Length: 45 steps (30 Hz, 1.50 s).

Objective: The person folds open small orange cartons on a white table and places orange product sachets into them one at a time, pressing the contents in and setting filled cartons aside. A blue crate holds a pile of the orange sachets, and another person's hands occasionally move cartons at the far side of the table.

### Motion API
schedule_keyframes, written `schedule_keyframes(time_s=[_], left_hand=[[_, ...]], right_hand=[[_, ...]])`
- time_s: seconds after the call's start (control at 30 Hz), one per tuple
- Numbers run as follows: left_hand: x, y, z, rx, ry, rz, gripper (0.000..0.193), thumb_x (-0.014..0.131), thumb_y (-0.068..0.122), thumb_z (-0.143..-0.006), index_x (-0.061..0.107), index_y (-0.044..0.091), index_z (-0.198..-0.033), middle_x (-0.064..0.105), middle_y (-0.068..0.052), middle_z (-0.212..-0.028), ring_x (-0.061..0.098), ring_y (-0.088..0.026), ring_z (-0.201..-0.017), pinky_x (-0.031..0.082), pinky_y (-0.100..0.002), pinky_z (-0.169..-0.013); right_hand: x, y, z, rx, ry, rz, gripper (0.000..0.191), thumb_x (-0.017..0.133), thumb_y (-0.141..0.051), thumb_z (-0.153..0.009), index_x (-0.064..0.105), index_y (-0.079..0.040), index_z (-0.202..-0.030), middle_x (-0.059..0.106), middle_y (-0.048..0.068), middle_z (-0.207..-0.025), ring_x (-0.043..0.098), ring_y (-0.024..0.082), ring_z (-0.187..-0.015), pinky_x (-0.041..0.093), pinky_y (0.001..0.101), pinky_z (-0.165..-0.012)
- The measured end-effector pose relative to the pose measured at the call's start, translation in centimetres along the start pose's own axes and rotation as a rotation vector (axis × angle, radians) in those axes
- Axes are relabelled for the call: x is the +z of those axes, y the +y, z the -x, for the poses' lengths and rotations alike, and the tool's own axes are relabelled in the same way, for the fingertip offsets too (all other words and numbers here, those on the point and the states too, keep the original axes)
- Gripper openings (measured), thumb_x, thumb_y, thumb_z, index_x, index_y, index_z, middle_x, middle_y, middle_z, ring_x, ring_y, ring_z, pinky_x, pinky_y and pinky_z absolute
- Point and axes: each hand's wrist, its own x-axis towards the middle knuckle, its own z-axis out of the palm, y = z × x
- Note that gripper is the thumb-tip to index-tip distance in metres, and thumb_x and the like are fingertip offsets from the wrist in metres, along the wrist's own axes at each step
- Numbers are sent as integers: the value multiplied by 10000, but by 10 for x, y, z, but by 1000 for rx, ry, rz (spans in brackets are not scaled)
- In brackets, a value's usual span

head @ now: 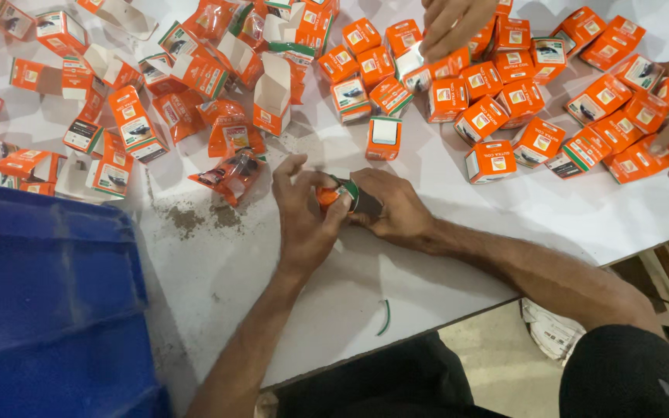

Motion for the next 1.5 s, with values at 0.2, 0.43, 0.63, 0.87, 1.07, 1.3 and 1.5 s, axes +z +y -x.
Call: schedule_keyframes(time_s=[0.2, 0.43, 0.63, 0.87, 1.07, 1.3, 1.5], left_hand=[[-1, -25, -14, -341, -158, 231, 434, 815, 108, -762, 620, 65, -1147, 662, -91, -956, 623, -113, -723, 526, -287, -603], [4, -31, -22, -196, -161, 283, 247, 778, 102, -776, 605, -2, -917, 659, -36, -808, 630, -80, -725, 545, -276, -631], [-35, -27, -27, -316, -468, 706, 366, 711, 145, -750, 665, 32, -1094, 656, -37, -812, 644, -109, -739, 559, -276, -699], [-27, -36, -34, -512, -467, 564, 197, 765, 130, -884, 661, 23, -1012, 673, -38, -808, 615, -127, -658, 519, -305, -614], [-16, -22, -14, 253, -119, 131, 276, 716, 123, -998, 642, -2, -1233, 697, -131, -1121, 699, -276, -1036, 568, -383, -933], [-34, -15, -12, 515, -282, -68, 458, 810, 166, -841, 618, -26, -1210, 629, -217, -1352, 560, -414, -1340, 505, -475, -1077], [-26, -17, -12, 439, -235, -47, 219, 746, 48, -934, 649, 18, -1128, 654, -171, -1388, 602, -388, -1387, 550, -434, -1109]], right_hand=[[3, -2, 2, 66, -45, 70, 600, 876, -177, -781, 563, -16, -1266, 655, 196, -1200, 635, 421, -1098, 529, 478, -915], [5, -3, 8, -3, -10, 2, 548, 811, -69, -865, 548, -17, -1343, 646, 236, -1328, 657, 394, -1209, 556, 453, -984], [10, -1, 6, -284, 47, 233, 612, 794, -45, -858, 532, 17, -1407, 605, 285, -1316, 638, 425, -1170, 556, 474, -983], [12, 4, 8, -125, -26, 159, 527, 795, -59, -890, 520, 10, -1334, 636, 226, -1243, 660, 386, -1104, 569, 452, -904], [4, 1, 7, -126, -59, 181, 474, 793, -8, -785, 508, -15, -1164, 624, 243, -1284, 655, 443, -1065, 563, 476, -850], [6, -2, 4, 193, -60, -147, 465, 730, -55, -877, 415, -16, -1218, 658, 196, -1279, 710, 352, -1178, 618, 398, -922], [5, 2, 3, 209, -76, -148, 474, 772, -128, -906, 416, -14, -1197, 656, 191, -1254, 717, 331, -1150, 611, 402, -929]])
